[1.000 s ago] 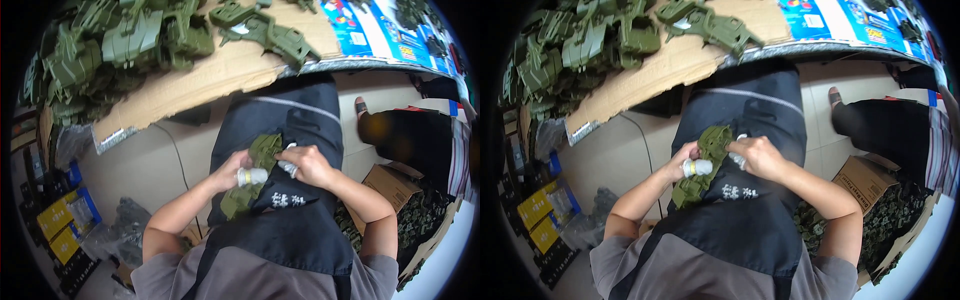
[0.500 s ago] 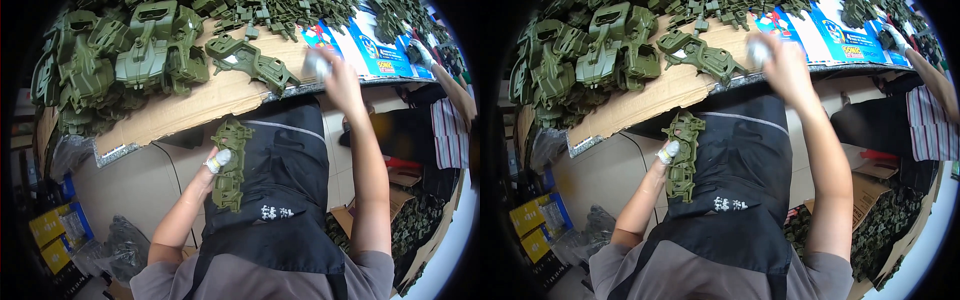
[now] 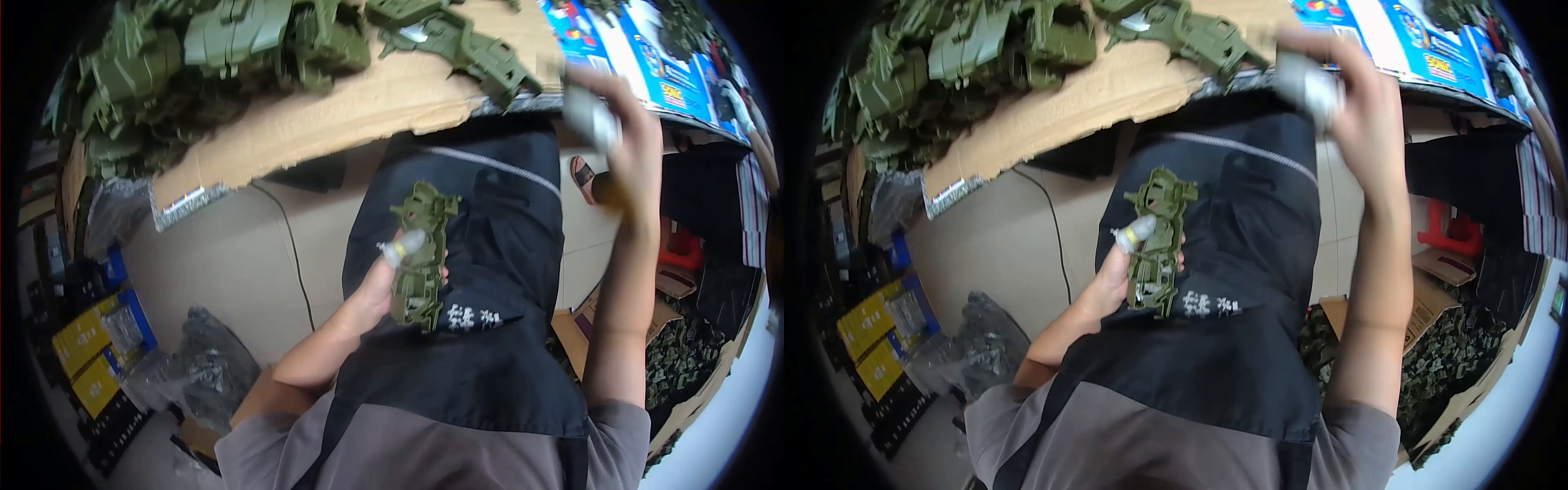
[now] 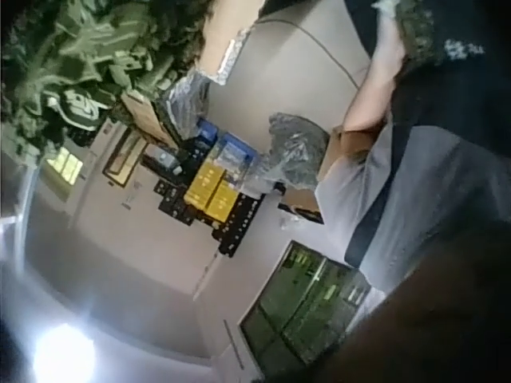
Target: The person assembles and inspects green plastic components for toy model tanks by hand at a factory workbench.
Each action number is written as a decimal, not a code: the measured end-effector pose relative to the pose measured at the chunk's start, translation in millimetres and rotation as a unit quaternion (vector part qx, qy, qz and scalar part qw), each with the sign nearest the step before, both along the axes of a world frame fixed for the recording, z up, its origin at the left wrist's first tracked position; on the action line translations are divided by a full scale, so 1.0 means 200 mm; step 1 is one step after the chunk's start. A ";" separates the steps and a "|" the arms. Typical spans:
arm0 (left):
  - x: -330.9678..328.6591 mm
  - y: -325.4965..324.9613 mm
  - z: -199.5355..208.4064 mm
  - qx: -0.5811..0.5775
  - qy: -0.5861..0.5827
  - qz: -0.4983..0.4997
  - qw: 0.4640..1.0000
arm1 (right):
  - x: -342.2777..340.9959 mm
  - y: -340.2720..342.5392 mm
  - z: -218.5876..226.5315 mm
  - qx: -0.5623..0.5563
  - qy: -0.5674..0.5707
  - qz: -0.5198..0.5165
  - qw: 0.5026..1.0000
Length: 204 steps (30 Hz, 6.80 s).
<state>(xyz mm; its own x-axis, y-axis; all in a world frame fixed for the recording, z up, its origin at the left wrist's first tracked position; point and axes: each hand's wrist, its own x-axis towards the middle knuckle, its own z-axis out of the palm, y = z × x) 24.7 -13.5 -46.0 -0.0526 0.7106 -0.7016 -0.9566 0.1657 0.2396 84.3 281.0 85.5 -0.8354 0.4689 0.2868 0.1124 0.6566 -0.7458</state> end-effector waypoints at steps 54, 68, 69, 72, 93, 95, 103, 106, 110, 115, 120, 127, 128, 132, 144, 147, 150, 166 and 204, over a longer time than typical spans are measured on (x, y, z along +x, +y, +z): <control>-0.14 0.04 0.20 0.127 0.355 0.193 0.906 | 0.15 -0.59 -0.25 -0.118 0.052 0.110 0.985; -0.09 0.01 0.22 0.057 0.386 0.223 0.893 | 0.21 -0.74 -0.39 -0.641 -0.005 0.160 0.750; -0.06 0.00 0.19 0.041 0.413 0.220 0.883 | 0.21 -0.74 -0.39 -0.654 -0.044 0.193 0.730; -0.13 0.06 0.25 -0.006 0.391 0.285 0.875 | 0.22 -0.64 -0.40 -0.567 -0.132 0.206 0.787; -0.13 0.10 0.22 0.054 0.709 -0.450 0.541 | 0.32 -0.59 -0.54 -0.103 -0.219 0.250 0.937; -0.12 0.10 0.22 0.052 0.717 -0.457 0.525 | 0.33 -0.59 -0.57 -0.122 -0.228 0.251 0.933; -0.10 0.07 0.21 0.070 0.737 -0.455 0.495 | 0.36 -0.66 -0.54 -0.012 -0.166 0.225 0.960; -0.10 0.08 0.22 0.071 0.746 -0.454 0.483 | 0.35 -0.62 -0.61 -0.109 -0.182 0.265 0.940; -0.11 0.09 0.21 0.061 0.731 -0.453 0.506 | 0.37 -0.65 -0.58 -0.079 -0.200 0.246 0.945; -0.09 0.08 0.19 0.054 0.746 -0.458 0.481 | 0.36 -0.65 -0.63 -0.116 -0.197 0.234 0.945; -0.18 0.10 0.36 0.029 0.715 -0.557 0.422 | 0.35 -0.61 -0.63 -0.217 -0.197 0.216 0.931; -0.21 -0.36 0.22 -0.040 0.489 -0.178 0.853 | 0.22 -0.55 -0.30 -0.018 -0.172 0.204 0.964; -0.19 -0.32 0.25 -0.037 0.486 -0.178 0.855 | 0.16 -0.57 -0.25 -0.021 -0.122 0.204 0.971; -0.14 -0.27 0.30 -0.043 0.570 -0.173 0.802 | 0.00 -0.84 -0.32 0.030 -0.099 0.255 0.961; -0.16 -0.17 0.29 -0.052 0.668 -0.254 0.698 | -0.06 -0.64 -0.42 -0.187 -0.171 0.375 0.892; -0.21 -0.06 0.35 0.007 0.690 -0.244 0.681 | -0.03 -0.58 -0.39 -0.214 -0.115 0.323 0.915; -0.27 -0.01 0.33 0.119 0.670 -0.058 0.730 | 0.03 -0.52 -0.32 -0.426 0.026 0.158 0.890; -0.16 0.12 0.28 0.150 0.744 -0.341 0.554 | 0.45 -0.38 -0.37 -0.255 -0.143 0.215 0.932; -1.62 0.69 1.70 -0.287 0.950 0.070 -0.099 | 0.08 0.36 -0.13 -0.083 0.139 -0.098 0.982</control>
